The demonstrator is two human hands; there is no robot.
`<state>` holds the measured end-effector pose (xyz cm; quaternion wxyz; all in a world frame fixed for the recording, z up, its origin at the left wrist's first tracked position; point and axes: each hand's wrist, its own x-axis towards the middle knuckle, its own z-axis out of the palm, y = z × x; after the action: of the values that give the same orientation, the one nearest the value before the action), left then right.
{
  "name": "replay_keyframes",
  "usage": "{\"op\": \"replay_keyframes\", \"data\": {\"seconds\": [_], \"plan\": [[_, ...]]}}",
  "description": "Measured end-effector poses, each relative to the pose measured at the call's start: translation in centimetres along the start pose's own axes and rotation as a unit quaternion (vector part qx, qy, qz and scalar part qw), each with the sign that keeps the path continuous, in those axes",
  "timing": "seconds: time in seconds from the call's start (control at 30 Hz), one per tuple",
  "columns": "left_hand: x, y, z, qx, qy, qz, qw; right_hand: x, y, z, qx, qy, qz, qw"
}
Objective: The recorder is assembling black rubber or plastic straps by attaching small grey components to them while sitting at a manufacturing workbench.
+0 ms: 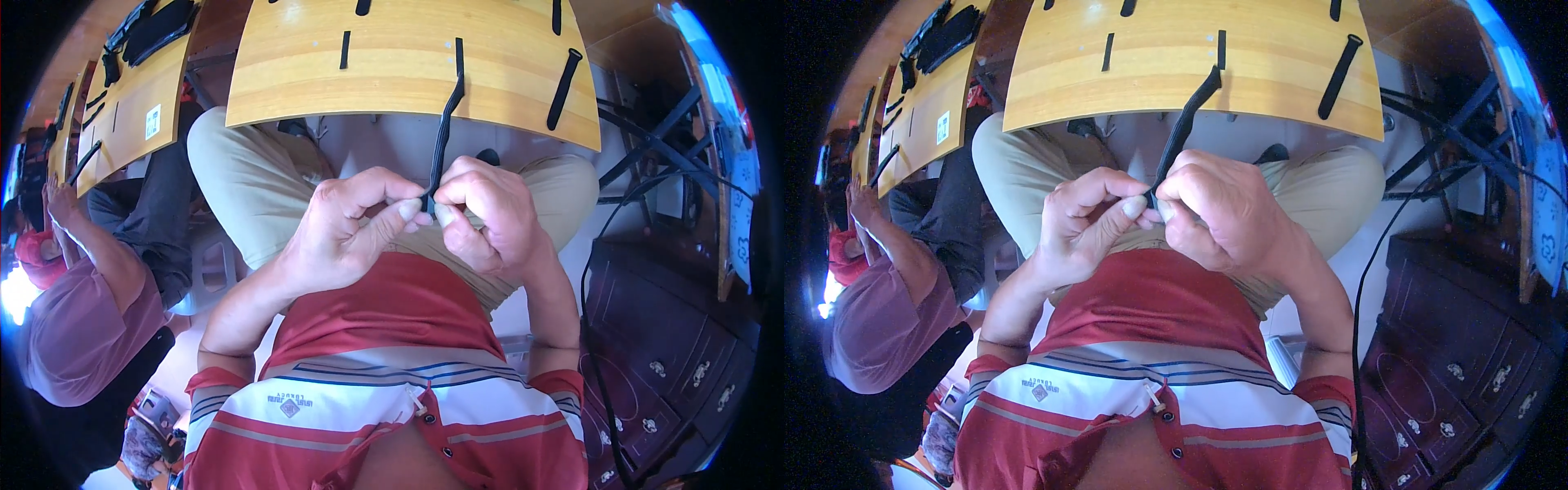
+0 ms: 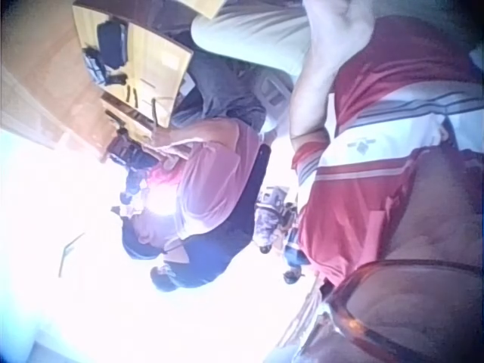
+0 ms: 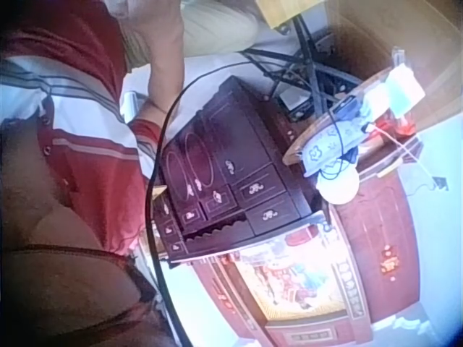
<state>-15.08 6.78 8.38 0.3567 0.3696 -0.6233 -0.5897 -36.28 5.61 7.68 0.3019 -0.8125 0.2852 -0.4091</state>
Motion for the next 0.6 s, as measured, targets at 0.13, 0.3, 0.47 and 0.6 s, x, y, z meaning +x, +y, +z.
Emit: {"op": "replay_keyframes", "data": {"seconds": [0.13,0.3,0.47,0.6], "plan": [[0.3,0.2,-0.1,0.005,0.023,0.016,1.0,0.4,-0.4,0.8,-0.026,0.088,0.0,0.996],[0.6,1.2,-0.3,0.118,0.02,0.03,0.992,-0.4,-0.2,2.0,-0.022,0.169,0.021,0.985],[1.0,0.3,0.1,0.136,0.04,0.11,0.984,-0.4,-0.5,2.2,-0.084,0.203,-0.007,0.976],[1.3,-0.7,0.8,0.098,0.062,0.137,0.984,-0.7,0.0,3.1,-0.202,0.239,-0.066,0.947]]}}
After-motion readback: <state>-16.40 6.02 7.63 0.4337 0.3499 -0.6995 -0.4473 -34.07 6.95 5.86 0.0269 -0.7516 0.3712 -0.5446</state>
